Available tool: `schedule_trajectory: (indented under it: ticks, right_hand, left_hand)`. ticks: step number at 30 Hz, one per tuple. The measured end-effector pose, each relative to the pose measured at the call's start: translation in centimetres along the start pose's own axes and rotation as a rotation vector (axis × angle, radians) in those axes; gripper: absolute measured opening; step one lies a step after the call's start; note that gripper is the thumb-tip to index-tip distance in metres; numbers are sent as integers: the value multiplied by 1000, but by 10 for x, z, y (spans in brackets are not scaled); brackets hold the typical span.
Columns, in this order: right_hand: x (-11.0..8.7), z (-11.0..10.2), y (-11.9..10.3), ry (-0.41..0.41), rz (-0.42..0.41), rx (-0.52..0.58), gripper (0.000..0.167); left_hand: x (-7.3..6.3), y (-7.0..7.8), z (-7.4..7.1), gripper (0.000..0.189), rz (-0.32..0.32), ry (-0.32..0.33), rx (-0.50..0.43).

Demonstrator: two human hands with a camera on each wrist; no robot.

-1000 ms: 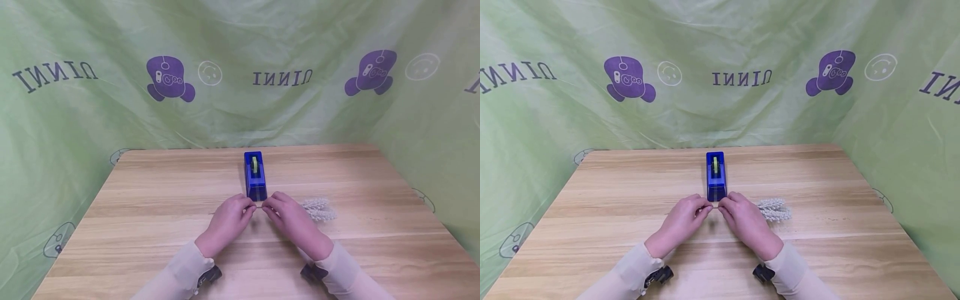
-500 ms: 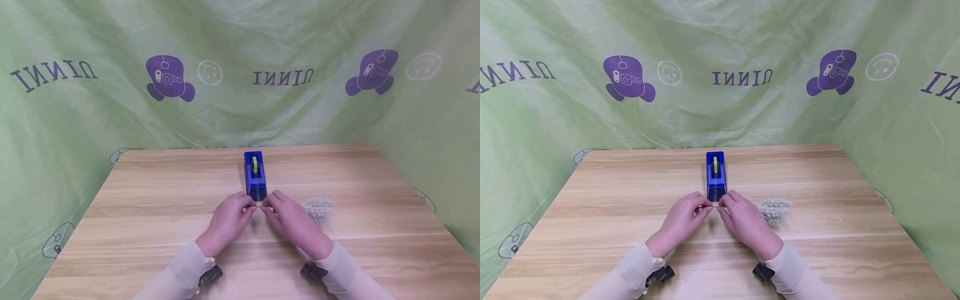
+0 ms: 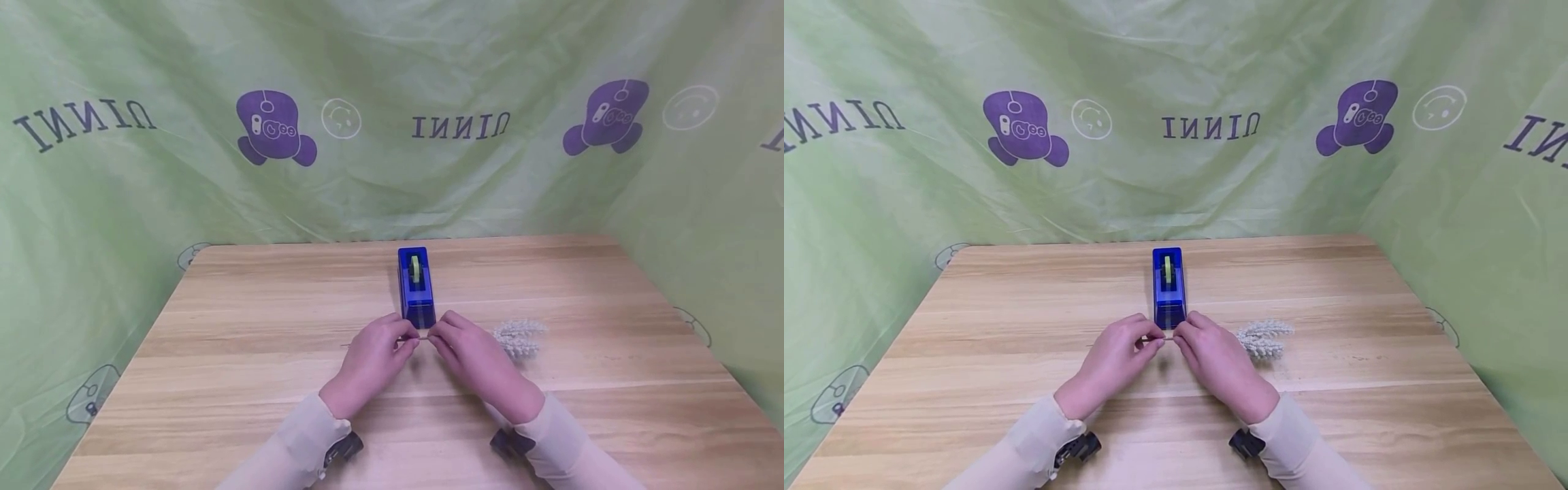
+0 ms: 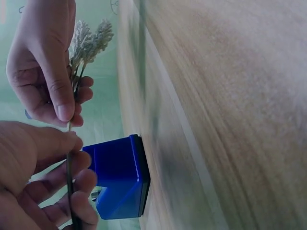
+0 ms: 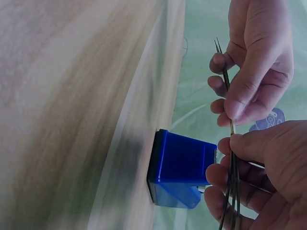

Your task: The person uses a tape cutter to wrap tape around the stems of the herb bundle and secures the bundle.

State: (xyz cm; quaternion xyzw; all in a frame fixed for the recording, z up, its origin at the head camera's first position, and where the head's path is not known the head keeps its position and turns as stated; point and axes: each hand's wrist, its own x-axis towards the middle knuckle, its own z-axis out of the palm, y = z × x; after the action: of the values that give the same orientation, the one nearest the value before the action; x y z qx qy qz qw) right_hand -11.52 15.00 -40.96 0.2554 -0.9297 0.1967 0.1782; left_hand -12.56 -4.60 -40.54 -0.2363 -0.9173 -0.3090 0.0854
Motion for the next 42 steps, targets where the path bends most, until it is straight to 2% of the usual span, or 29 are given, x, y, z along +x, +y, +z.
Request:
schedule_trajectory:
  ticks: [5, 9, 15, 19, 26, 34, 42]
  right_hand:
    - [-1, 1, 0, 7, -20, -37, 4]
    - [-1, 2, 1, 11, -41, -67, 2]
    - [-2, 2, 2, 3, -10, -40, 4]
    - [-3, 3, 3, 1, 3, -32, 1]
    - [-2, 4, 3, 13, 13, -30, 7]
    - [-1, 3, -1, -18, 53, -28, 11]
    - [0, 2, 0, 6, -5, -73, 10]
  left_hand:
    - [1, -2, 1, 12, 8, -41, 33]
    - [2, -2, 1, 12, 23, -42, 65]
    - [4, 0, 0, 10, 32, -41, 95]
    - [5, 0, 2, 9, 30, -44, 91]
    - [6, -1, 4, 6, 15, -31, 69]
    - [6, -2, 4, 6, 27, -17, 81]
    - [6, -3, 3, 10, 43, 0, 55]
